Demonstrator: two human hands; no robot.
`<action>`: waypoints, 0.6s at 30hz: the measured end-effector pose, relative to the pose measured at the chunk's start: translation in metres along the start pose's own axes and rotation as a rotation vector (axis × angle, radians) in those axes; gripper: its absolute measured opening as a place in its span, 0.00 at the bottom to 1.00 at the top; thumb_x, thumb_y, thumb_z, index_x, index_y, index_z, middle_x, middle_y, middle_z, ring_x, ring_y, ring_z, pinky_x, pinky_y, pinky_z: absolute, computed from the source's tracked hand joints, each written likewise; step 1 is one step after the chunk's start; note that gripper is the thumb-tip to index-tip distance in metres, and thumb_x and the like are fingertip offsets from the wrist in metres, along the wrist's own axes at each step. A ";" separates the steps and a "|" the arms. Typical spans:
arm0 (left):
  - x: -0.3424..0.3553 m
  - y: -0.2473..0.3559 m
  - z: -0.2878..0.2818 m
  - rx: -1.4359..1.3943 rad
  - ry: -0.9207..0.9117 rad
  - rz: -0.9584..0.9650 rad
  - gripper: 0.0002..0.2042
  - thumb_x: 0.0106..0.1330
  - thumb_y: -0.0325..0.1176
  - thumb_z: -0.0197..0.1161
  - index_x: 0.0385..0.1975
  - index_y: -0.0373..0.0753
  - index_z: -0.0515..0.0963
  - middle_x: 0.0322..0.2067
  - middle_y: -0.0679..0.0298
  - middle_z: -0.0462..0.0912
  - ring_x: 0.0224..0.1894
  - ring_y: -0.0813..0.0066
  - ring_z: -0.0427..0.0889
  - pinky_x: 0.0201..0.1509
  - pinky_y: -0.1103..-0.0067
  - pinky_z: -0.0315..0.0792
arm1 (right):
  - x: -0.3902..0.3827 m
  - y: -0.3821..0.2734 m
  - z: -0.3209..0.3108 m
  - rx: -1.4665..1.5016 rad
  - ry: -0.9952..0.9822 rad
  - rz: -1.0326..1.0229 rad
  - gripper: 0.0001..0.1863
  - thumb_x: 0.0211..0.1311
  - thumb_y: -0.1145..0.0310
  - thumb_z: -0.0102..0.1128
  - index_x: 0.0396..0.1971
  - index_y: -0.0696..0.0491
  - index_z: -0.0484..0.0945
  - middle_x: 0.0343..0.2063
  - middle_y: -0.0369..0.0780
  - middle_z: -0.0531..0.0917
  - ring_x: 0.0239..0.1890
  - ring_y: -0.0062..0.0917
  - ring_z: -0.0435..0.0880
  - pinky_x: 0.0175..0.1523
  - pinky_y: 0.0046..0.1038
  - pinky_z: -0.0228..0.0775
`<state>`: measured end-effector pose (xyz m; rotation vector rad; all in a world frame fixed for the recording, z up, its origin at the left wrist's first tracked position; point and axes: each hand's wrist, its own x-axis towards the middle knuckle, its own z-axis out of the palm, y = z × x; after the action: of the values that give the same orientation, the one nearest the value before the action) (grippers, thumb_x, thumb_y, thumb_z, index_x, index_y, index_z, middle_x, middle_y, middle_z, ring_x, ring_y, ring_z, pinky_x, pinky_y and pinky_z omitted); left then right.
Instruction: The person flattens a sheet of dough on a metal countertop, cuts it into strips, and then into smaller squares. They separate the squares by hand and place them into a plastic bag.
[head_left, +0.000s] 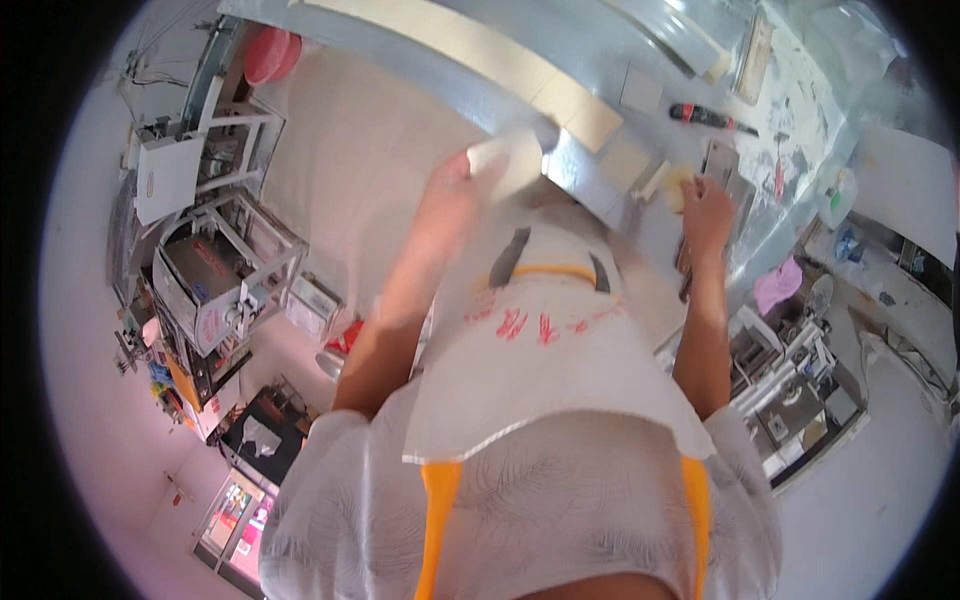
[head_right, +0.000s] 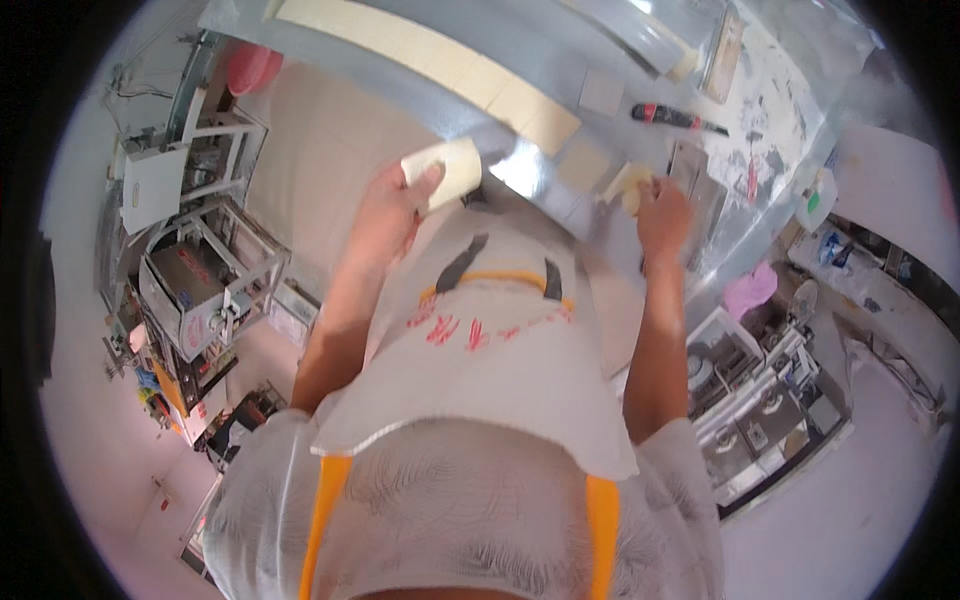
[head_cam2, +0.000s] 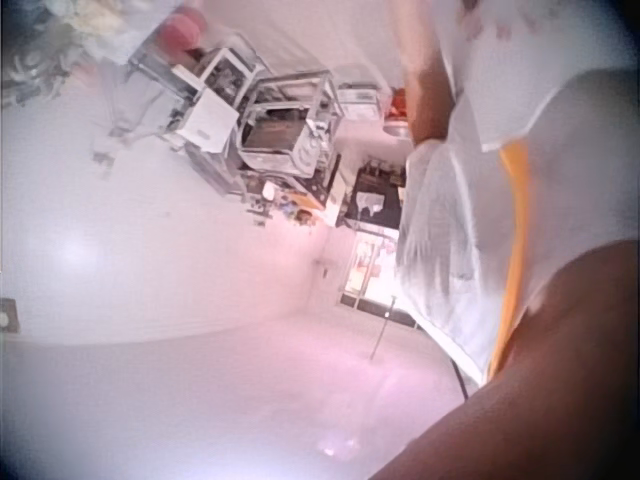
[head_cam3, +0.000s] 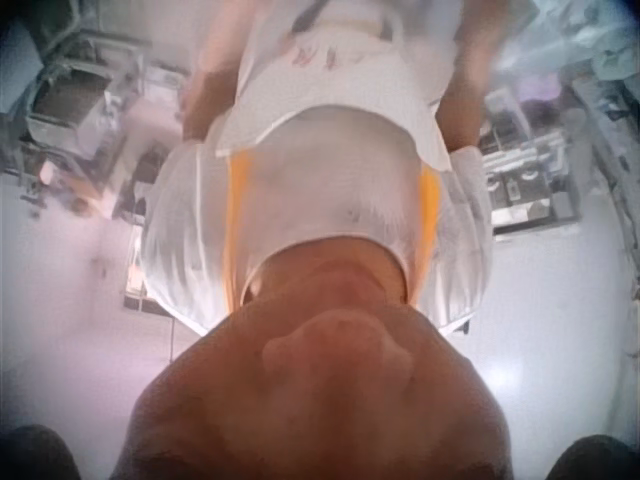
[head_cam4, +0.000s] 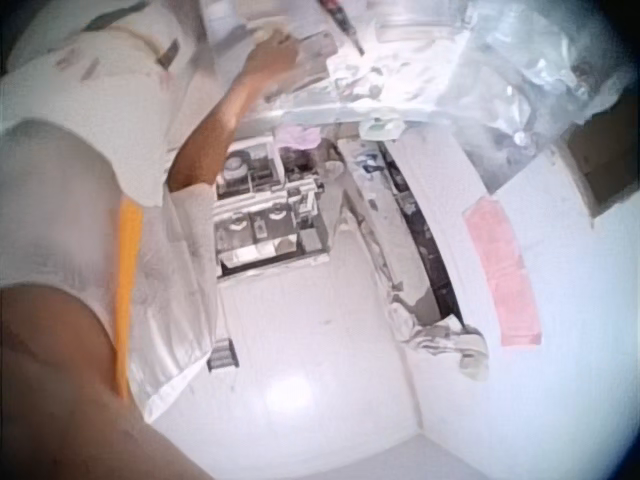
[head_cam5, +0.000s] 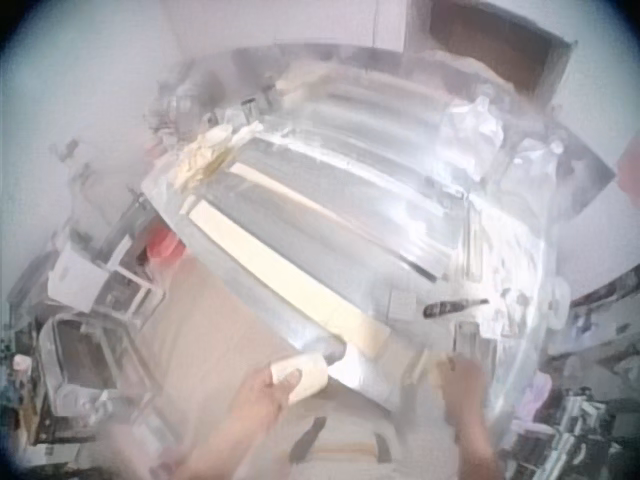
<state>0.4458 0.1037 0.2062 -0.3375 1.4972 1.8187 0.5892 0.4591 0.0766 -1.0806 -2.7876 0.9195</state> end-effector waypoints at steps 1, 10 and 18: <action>0.003 0.004 0.004 0.051 0.044 -0.002 0.18 0.81 0.32 0.60 0.62 0.25 0.74 0.55 0.53 0.85 0.56 0.70 0.85 0.62 0.73 0.79 | 0.007 -0.003 0.006 0.168 -0.029 0.097 0.14 0.70 0.64 0.64 0.45 0.58 0.88 0.39 0.52 0.90 0.43 0.41 0.92 0.49 0.39 0.81; 0.003 0.001 0.018 -0.096 -0.049 -0.001 0.18 0.81 0.31 0.60 0.62 0.24 0.75 0.53 0.53 0.85 0.53 0.68 0.87 0.60 0.74 0.82 | 0.018 0.004 0.064 0.240 -0.044 0.116 0.18 0.67 0.62 0.72 0.45 0.63 0.87 0.39 0.45 0.92 0.38 0.27 0.91 0.45 0.32 0.81; -0.001 0.009 0.027 -0.161 -0.088 -0.010 0.19 0.81 0.33 0.60 0.62 0.24 0.74 0.54 0.51 0.84 0.55 0.68 0.86 0.60 0.75 0.82 | 0.010 0.008 0.135 0.935 0.044 0.388 0.18 0.70 0.71 0.70 0.53 0.65 0.79 0.44 0.44 0.88 0.39 0.27 0.88 0.44 0.30 0.86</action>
<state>0.4469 0.1273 0.2215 -0.3372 1.2906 1.9261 0.5577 0.4001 -0.0413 -1.3726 -1.6999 1.8941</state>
